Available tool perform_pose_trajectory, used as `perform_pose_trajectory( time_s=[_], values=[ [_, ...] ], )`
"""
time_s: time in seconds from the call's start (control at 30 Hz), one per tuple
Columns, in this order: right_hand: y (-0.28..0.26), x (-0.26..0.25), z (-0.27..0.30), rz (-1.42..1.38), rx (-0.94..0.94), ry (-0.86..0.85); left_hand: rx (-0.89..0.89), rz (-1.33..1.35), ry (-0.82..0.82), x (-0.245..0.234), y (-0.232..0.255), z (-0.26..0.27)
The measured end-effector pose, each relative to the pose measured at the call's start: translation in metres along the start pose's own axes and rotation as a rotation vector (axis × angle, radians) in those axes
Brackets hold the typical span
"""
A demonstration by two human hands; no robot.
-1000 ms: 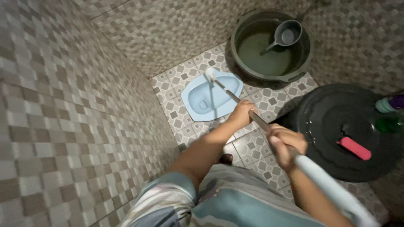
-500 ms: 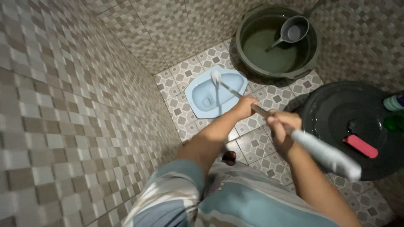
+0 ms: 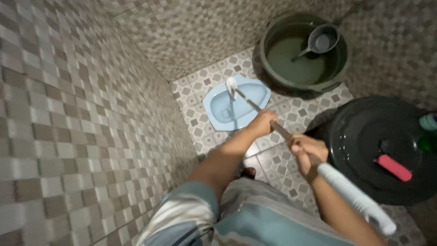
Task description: The person uses a long-handled brush to scrub the tiled walls of a bathroom and the sides of a large plastic container.
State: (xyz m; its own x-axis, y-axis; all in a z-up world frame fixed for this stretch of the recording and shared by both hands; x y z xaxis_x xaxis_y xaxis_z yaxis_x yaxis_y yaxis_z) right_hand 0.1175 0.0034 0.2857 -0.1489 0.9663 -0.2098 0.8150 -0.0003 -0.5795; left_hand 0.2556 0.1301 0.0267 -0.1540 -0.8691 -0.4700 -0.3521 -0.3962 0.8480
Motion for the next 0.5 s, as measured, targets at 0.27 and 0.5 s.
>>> perform_pose_trajectory(
  time_s=[0.27,0.5],
  values=[
    [0.012,-0.017,0.006,-0.133,0.072,0.036,-0.042,-0.052,0.003,-0.006,0.024,-0.009],
    [0.02,0.021,0.018,-0.153,0.059,0.014,-0.023,-0.184,0.083,-0.008,-0.043,0.016]
  ],
)
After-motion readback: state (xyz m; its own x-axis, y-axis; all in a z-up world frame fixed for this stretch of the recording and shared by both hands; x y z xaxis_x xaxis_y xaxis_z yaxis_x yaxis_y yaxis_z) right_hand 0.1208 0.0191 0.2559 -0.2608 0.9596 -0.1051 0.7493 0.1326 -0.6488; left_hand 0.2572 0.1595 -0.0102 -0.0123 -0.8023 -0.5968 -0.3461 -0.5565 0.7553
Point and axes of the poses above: each hand's wrist, its own z-axis away from the middle knuckle, its own x-axis out of the palm, y = z × x, the point moved 1 cm from there along -z, towards the middle knuckle, and after that the axes turned 14 degrees about -x, right-handed, at the moved point
